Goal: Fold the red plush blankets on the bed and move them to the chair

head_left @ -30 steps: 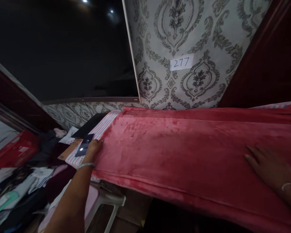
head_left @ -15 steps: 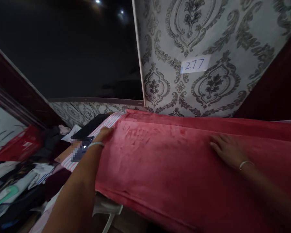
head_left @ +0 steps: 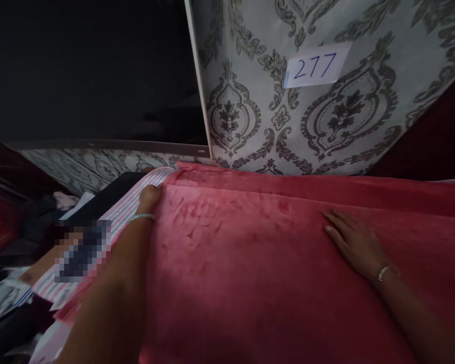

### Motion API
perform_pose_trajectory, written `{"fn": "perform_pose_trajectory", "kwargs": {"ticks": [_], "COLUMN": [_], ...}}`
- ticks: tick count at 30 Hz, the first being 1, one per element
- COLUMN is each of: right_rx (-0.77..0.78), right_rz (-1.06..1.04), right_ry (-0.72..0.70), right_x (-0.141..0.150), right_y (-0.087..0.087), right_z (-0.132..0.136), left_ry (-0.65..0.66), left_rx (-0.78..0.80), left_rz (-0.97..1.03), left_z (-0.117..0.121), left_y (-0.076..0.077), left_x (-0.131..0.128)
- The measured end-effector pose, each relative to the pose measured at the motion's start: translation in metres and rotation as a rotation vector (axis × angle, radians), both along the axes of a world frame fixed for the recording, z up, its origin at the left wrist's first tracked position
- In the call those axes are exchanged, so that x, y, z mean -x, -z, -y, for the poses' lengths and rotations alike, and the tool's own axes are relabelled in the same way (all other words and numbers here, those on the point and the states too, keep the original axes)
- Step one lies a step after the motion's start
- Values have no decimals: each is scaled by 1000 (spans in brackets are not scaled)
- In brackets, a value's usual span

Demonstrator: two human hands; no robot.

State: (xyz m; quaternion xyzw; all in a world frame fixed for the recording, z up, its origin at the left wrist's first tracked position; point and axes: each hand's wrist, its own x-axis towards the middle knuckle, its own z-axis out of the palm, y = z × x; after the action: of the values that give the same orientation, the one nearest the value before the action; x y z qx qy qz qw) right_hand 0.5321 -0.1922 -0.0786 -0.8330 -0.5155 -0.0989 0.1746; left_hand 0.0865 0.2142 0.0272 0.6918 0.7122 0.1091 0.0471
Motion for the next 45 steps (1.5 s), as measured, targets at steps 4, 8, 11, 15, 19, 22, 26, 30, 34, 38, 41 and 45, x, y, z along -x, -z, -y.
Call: {"fn": "perform_pose_trajectory", "kwargs": {"ticks": [4, 8, 11, 15, 19, 22, 26, 30, 34, 38, 41, 45], "right_rx": [8, 6, 11, 30, 59, 101, 112, 114, 163, 211, 206, 195], "right_rz": [1, 10, 6, -21, -61, -115, -155, -181, -207, -213, -230, -234], "right_ry": [-11, -11, -4, 13, 32, 52, 54, 44, 55, 36, 29, 35], "right_x": [0, 2, 5, 8, 14, 20, 26, 28, 30, 28, 27, 28], "right_y": [-2, -5, -8, -13, -21, -30, -39, -46, -52, -55, -54, -57], "right_z": [3, 4, 4, 0, -5, -7, -9, -10, -11, -13, -14, -13], "left_ry": [-41, -126, -95, -60, -16, 1, 132, 553, 652, 632, 650, 639], "left_rx": [-52, -166, -103, -14, 76, 89, -48, -85, -45, -41, -58, -42], "left_rz": [-36, -52, -108, -157, -144, -149, -191, -216, -262, -300, -313, -369], "left_z": [5, 3, -2, -6, -1, 8, 35, 78, 108, 106, 99, 107], "left_y": [10, 12, 13, 10, -10, -30, -38, -16, 14, 39, 46, 33], "left_x": [-9, -9, -8, -9, -8, -12, -42, -91, -120, -119, -118, -122]}}
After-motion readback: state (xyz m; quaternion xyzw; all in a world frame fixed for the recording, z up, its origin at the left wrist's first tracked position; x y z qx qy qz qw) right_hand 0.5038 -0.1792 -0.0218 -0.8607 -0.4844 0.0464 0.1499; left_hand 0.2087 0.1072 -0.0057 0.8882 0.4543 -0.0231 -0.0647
